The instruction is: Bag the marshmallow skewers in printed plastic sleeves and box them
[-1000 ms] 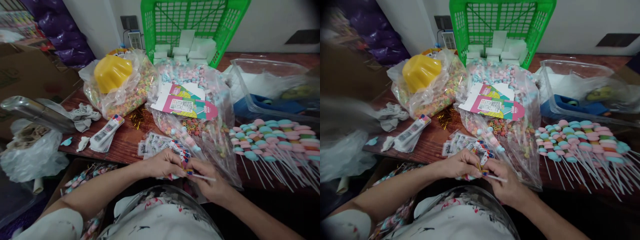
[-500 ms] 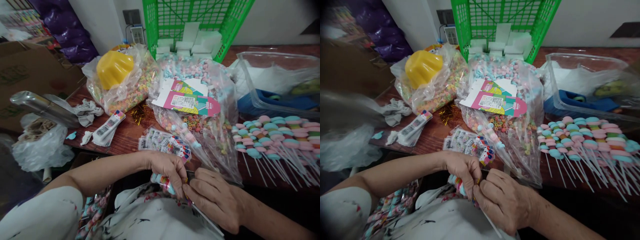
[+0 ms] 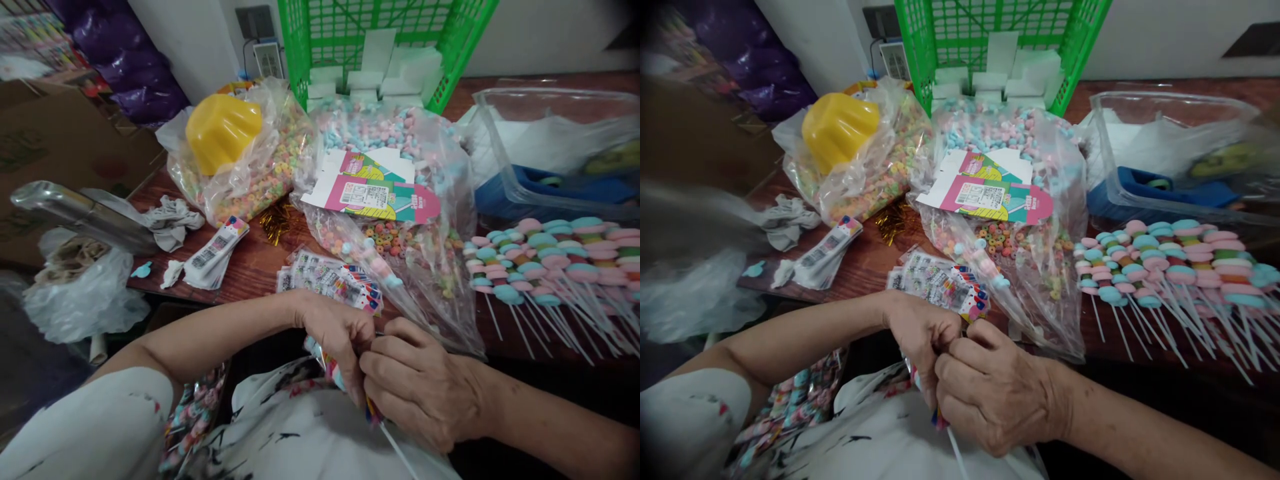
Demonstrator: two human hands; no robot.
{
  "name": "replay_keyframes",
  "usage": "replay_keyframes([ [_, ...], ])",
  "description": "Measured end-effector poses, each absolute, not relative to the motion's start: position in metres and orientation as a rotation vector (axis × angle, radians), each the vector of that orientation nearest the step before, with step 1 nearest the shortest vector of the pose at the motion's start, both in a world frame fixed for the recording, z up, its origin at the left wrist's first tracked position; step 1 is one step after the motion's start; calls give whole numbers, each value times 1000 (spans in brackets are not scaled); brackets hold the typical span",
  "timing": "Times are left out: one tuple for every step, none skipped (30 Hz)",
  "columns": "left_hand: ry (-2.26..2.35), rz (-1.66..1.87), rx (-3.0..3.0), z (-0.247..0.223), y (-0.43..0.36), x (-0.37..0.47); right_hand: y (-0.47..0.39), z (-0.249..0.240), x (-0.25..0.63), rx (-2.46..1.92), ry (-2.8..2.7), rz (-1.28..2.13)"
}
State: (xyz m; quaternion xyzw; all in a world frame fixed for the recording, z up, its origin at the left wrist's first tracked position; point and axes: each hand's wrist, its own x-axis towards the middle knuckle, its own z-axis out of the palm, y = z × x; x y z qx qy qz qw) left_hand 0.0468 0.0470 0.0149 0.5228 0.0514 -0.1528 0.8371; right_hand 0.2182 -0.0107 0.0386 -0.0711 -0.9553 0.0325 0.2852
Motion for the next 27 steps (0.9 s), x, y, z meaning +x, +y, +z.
replay_keyframes([
  [132, -300, 1140, 18, 49, 46, -11, 39, 217, -204, -2566, 57],
  [164, -272, 1192, 24, 51, 44, -11, 40, 216, -220, -2576, 25],
  [205, -240, 1284, 31, 53, 41, -10, 40, 215, -234, -2596, -10],
  [256, -204, 1428, 39, 55, 38, -9, 39, 215, -245, -2625, -54],
  [323, -146, 1627, 48, 56, 35, -5, 38, 216, -261, -2662, -109],
  [413, -63, 1869, 57, 56, 33, 0, 37, 217, -284, -2695, -176],
  [522, 48, 2128, 65, 56, 31, 7, 35, 218, -328, -2713, -252],
  [636, 186, 2375, 70, 55, 30, 16, 35, 220, -401, -2704, -330],
  [737, 341, 2585, 73, 52, 29, 27, 35, 222, -508, -2669, -395],
  [809, 500, 2742, 72, 50, 29, 38, 36, 225, -636, -2615, -443],
  [842, 644, 2846, 69, 47, 30, 48, 38, 228, -762, -2555, -483],
  [835, 772, 2898, 63, 44, 32, 58, 42, 230, -877, -2494, -502],
  [802, 879, 2900, 55, 42, 34, 65, 46, 231, -972, -2428, -486],
  [769, 963, 2855, 46, 41, 37, 69, 51, 231, -1039, -2350, -427],
  [748, 1025, 2774, 37, 41, 40, 70, 55, 230, -1087, -2255, -316],
  [748, 1058, 2663, 28, 42, 43, 67, 59, 227, -1120, -2138, -152],
  [769, 1079, 2513, 21, 44, 46, 62, 61, 224, -1145, -2013, 61],
  [806, 1096, 2320, 17, 46, 49, 55, 63, 219, -1162, -1892, 297],
  [848, 1121, 2089, 15, 49, 51, 48, 63, 214, -1170, -1786, 529],
  [869, 1157, 1836, 16, 52, 51, 40, 62, 210, -1170, -1698, 755],
  [861, 1188, 1589, 20, 55, 51, 32, 60, 206, -1160, -1619, 960],
  [817, 1201, 1382, 27, 57, 49, 26, 57, 204, -1144, -1555, 1135],
  [735, 1178, 1233, 34, 57, 47, 22, 54, 202, -1126, -1500, 1274],
  [628, 1130, 1139, 42, 57, 43, 19, 50, 201, -1110, -1455, 1378],
  [528, 1077, 1085, 49, 56, 39, 18, 46, 200, -1101, -1418, 1447],
  [456, 1053, 1050, 54, 54, 35, 18, 42, 200, -1101, -1389, 1483],
  [430, 1083, 1022, 57, 52, 31, 19, 39, 200, -1106, -1365, 1495],
])
